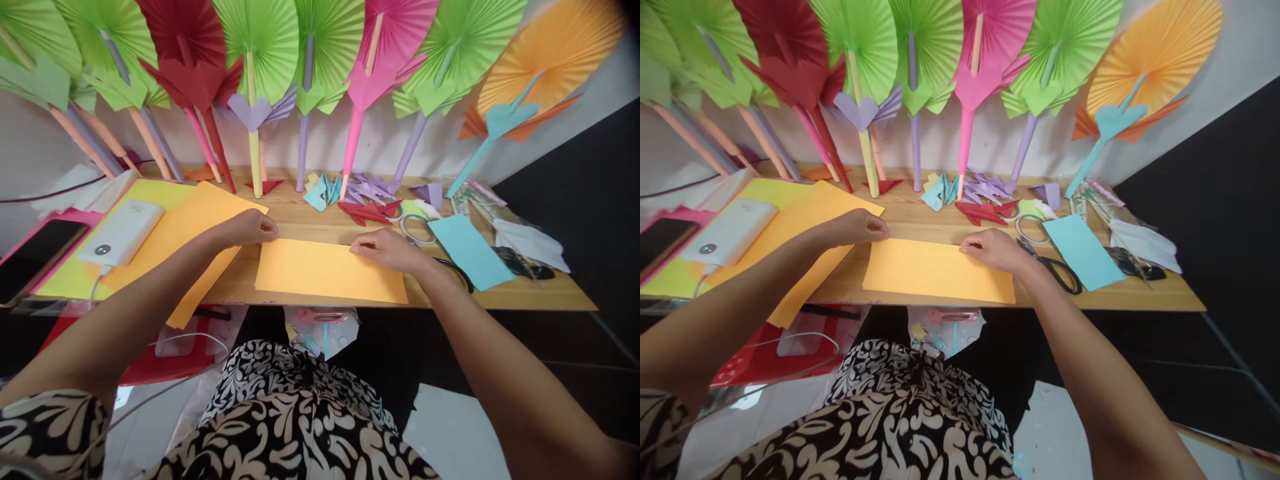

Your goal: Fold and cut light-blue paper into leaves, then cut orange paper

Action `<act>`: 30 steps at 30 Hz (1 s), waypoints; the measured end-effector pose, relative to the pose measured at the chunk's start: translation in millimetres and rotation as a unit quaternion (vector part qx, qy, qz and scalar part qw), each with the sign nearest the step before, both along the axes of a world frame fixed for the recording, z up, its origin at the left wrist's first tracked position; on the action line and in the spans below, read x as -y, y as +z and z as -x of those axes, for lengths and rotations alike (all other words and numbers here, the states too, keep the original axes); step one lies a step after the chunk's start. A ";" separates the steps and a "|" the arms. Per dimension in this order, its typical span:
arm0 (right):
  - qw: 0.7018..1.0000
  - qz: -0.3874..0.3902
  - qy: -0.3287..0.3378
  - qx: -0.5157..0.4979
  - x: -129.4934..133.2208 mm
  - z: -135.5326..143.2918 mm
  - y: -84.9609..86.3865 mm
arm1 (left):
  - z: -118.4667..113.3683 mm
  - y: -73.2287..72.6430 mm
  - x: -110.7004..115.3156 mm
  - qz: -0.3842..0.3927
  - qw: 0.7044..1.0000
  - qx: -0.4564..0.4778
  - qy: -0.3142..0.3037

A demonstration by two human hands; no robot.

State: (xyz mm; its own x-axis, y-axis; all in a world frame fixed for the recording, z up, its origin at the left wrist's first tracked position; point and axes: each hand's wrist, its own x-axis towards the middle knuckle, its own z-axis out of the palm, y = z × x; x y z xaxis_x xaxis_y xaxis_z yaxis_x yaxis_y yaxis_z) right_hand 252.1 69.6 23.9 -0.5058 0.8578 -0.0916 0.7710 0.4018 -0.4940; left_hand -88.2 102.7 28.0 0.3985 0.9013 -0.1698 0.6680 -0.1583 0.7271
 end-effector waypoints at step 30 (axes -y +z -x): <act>0.965 -0.230 0.119 -0.033 77.4 107.4 -20.7 | -2.3 -15.2 157.8 -0.338 0.941 -0.007 -0.021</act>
